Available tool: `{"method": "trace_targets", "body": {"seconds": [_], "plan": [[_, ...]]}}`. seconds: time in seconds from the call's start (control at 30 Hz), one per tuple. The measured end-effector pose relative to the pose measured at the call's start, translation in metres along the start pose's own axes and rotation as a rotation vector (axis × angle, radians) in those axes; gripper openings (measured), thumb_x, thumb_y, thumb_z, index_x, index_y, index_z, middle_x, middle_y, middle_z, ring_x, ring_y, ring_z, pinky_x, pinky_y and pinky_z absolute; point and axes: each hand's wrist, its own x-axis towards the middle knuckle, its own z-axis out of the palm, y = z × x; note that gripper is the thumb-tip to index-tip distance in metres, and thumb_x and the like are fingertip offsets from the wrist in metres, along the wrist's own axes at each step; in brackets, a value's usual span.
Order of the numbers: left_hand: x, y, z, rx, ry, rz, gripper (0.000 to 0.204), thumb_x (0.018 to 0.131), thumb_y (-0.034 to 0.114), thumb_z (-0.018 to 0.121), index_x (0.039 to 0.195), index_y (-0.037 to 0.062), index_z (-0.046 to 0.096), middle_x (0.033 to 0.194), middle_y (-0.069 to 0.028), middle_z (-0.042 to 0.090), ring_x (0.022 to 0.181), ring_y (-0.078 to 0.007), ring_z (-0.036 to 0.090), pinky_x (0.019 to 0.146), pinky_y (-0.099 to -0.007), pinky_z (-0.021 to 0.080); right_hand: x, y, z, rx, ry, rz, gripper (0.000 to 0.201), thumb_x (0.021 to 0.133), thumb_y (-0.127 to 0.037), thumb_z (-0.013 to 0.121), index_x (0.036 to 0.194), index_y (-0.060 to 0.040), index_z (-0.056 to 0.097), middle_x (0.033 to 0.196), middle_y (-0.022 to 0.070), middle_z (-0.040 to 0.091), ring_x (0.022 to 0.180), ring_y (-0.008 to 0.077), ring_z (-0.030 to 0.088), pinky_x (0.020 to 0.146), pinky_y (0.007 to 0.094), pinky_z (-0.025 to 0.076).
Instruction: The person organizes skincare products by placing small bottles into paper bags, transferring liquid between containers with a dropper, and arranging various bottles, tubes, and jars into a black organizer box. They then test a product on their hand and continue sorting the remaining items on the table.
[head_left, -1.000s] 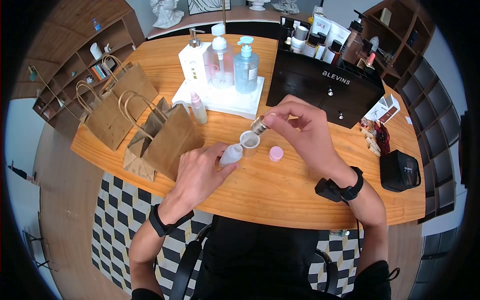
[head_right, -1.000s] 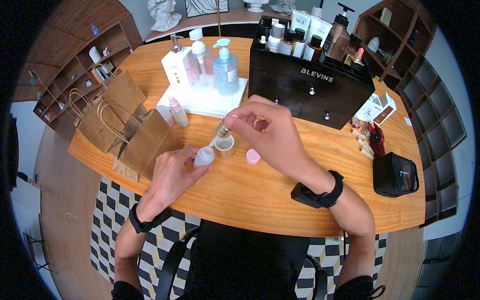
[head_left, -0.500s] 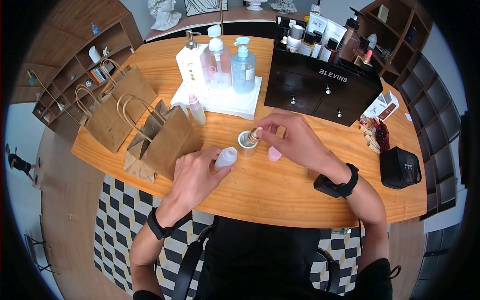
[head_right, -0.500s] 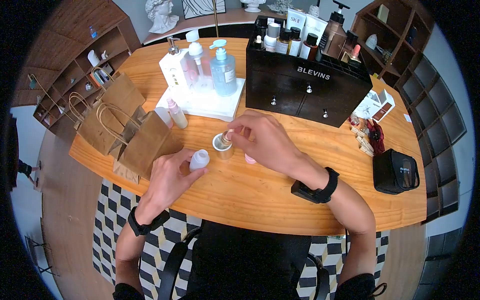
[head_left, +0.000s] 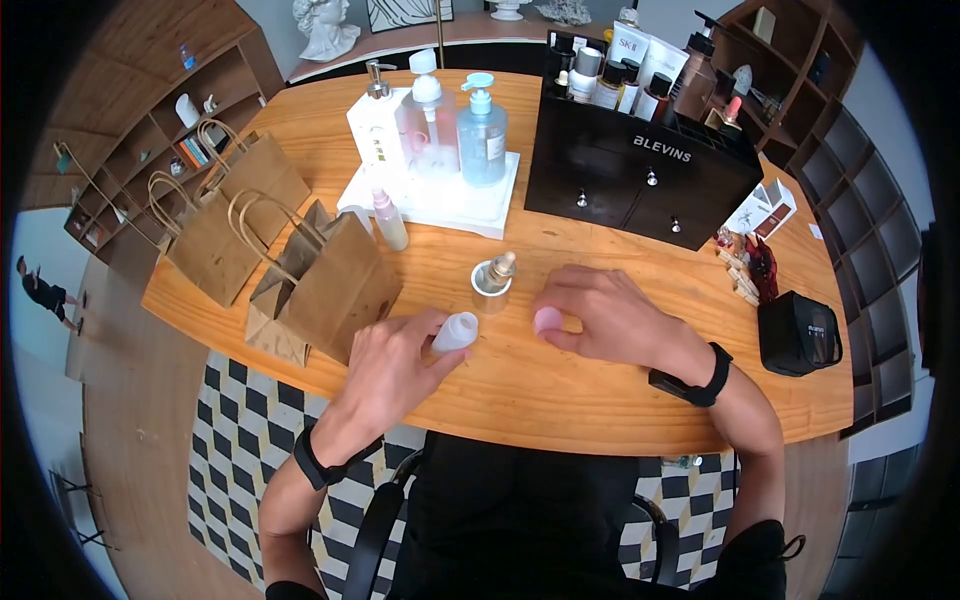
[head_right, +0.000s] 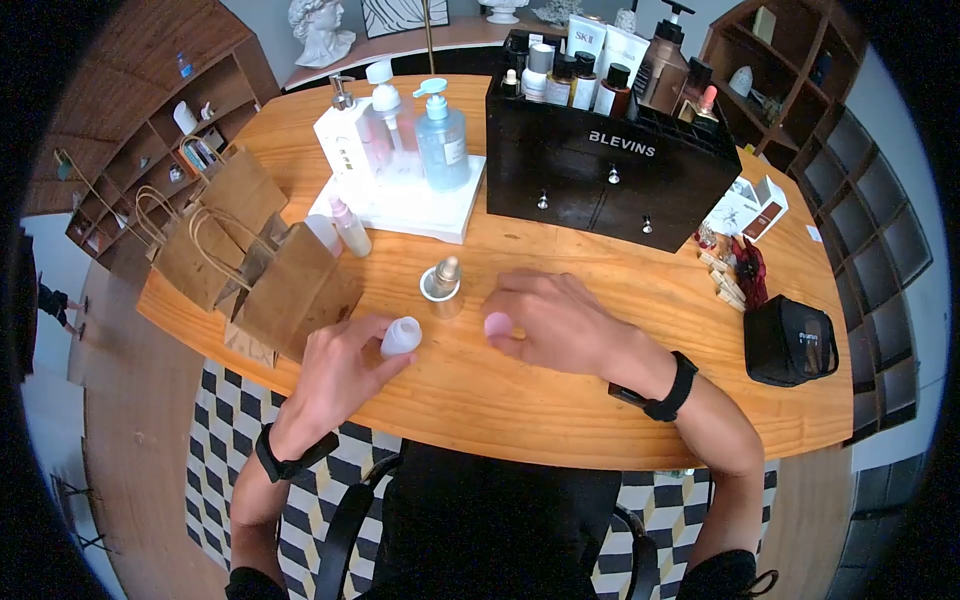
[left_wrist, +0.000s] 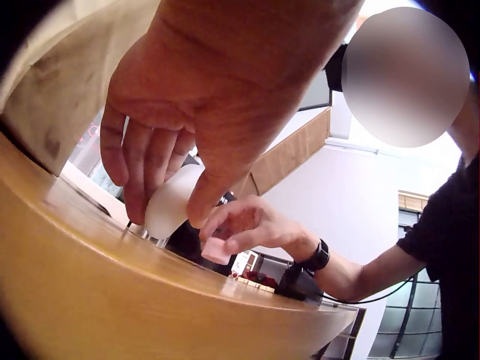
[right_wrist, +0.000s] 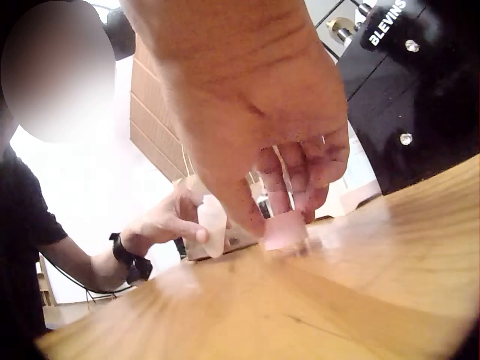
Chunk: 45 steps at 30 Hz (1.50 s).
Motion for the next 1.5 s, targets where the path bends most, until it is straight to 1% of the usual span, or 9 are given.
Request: {"method": "trace_targets", "body": {"seconds": [0.2, 0.63, 0.7, 0.8, 0.9, 1.0, 1.23, 1.33, 1.5], "plan": [[-0.008, 0.007, 0.005, -0.029, 0.01, 0.089, 0.036, 0.084, 0.018, 0.09, 0.112, 0.0001, 0.075, 0.094, -0.018, 0.078, 0.085, -0.0332, 0.078, 0.074, -0.0398, 0.06, 0.004, -0.037, 0.003, 0.346, 0.278, -0.175, 0.032, 0.088, -0.005, 0.082, 0.119, -0.0041, 0.074, 0.115, 0.0104, 0.074, 0.105, 0.0315, 0.071, 0.088, 0.0404, 0.06], [-0.016, 0.015, 0.004, 0.005, -0.015, 0.191, 0.036, 0.08, 0.017, 0.092, 0.107, -0.0014, 0.077, 0.099, -0.0185, 0.079, 0.085, -0.0371, 0.075, 0.077, -0.0431, 0.06, 0.002, -0.046, 0.011, 0.306, 0.142, -0.238, 0.033, 0.095, -0.019, 0.078, 0.124, -0.0036, 0.072, 0.127, 0.0153, 0.07, 0.11, 0.032, 0.07, 0.088, 0.0408, 0.06], [-0.016, 0.015, 0.004, -0.007, -0.003, 0.211, 0.036, 0.079, 0.017, 0.092, 0.106, -0.0014, 0.077, 0.099, -0.0182, 0.079, 0.085, -0.037, 0.075, 0.077, -0.0433, 0.06, 0.003, -0.055, -0.003, 0.158, -0.111, 0.077, 0.04, 0.096, -0.028, 0.078, 0.128, -0.0039, 0.07, 0.116, 0.0184, 0.074, 0.095, 0.0324, 0.074, 0.078, 0.0424, 0.061], [-0.016, 0.013, 0.001, -0.011, 0.01, 0.205, 0.035, 0.079, 0.016, 0.092, 0.105, -0.0013, 0.077, 0.099, -0.0181, 0.079, 0.086, -0.0371, 0.075, 0.077, -0.0436, 0.06, 0.009, -0.045, 0.017, 0.224, 0.427, -0.361, 0.05, 0.098, -0.032, 0.076, 0.14, -0.0064, 0.064, 0.095, 0.018, 0.076, 0.072, 0.0333, 0.073, 0.064, 0.0438, 0.057], [-0.016, 0.011, 0.002, -0.004, -0.004, 0.217, 0.034, 0.08, 0.016, 0.091, 0.106, -0.001, 0.078, 0.099, -0.0182, 0.079, 0.086, -0.0371, 0.075, 0.078, -0.0436, 0.06, -0.005, -0.049, 0.007, 0.238, 0.093, -0.092, 0.059, 0.1, -0.031, 0.073, 0.151, -0.0071, 0.054, 0.081, 0.0174, 0.074, 0.055, 0.0342, 0.067, 0.054, 0.0442, 0.052], [-0.016, 0.01, 0.003, 0.003, -0.01, 0.21, 0.033, 0.08, 0.015, 0.091, 0.106, -0.0009, 0.078, 0.099, -0.0185, 0.079, 0.086, -0.037, 0.076, 0.078, -0.0434, 0.06, -0.006, -0.038, 0.018, 0.204, 0.219, -0.187, 0.066, 0.1, -0.029, 0.073, 0.156, -0.0056, 0.048, 0.085, 0.0197, 0.075, 0.057, 0.0338, 0.068, 0.053, 0.0434, 0.052], [-0.016, 0.012, 0.001, -0.004, -0.001, 0.229, 0.032, 0.082, 0.017, 0.089, 0.107, 0.0005, 0.077, 0.093, -0.0186, 0.077, 0.084, -0.0383, 0.074, 0.076, -0.0449, 0.059, -0.007, -0.043, 0.016, 0.137, 0.094, -0.096, 0.053, 0.1, -0.026, 0.073, 0.148, -0.0079, 0.059, 0.084, 0.0179, 0.075, 0.057, 0.0319, 0.068, 0.052, 0.041, 0.051], [-0.016, 0.016, 0.0, 0.011, -0.003, 0.237, 0.033, 0.08, 0.015, 0.091, 0.105, -0.0012, 0.077, 0.097, -0.0194, 0.078, 0.085, -0.0377, 0.075, 0.076, -0.0438, 0.06, -0.003, -0.037, 0.027, 0.208, 0.433, -0.432, 0.043, 0.1, -0.025, 0.074, 0.139, -0.0085, 0.066, 0.084, 0.0151, 0.074, 0.059, 0.0306, 0.068, 0.051, 0.041, 0.05], [-0.016, 0.016, -0.001, 0.014, -0.012, 0.254, 0.034, 0.08, 0.015, 0.091, 0.106, -0.0013, 0.077, 0.093, -0.0185, 0.077, 0.083, -0.0381, 0.074, 0.075, -0.045, 0.059, -0.012, -0.041, 0.009, 0.123, 0.198, -0.224, 0.033, 0.099, -0.029, 0.074, 0.123, -0.0075, 0.07, 0.1, 0.0107, 0.072, 0.07, 0.0288, 0.07, 0.055, 0.0406, 0.05]]}}
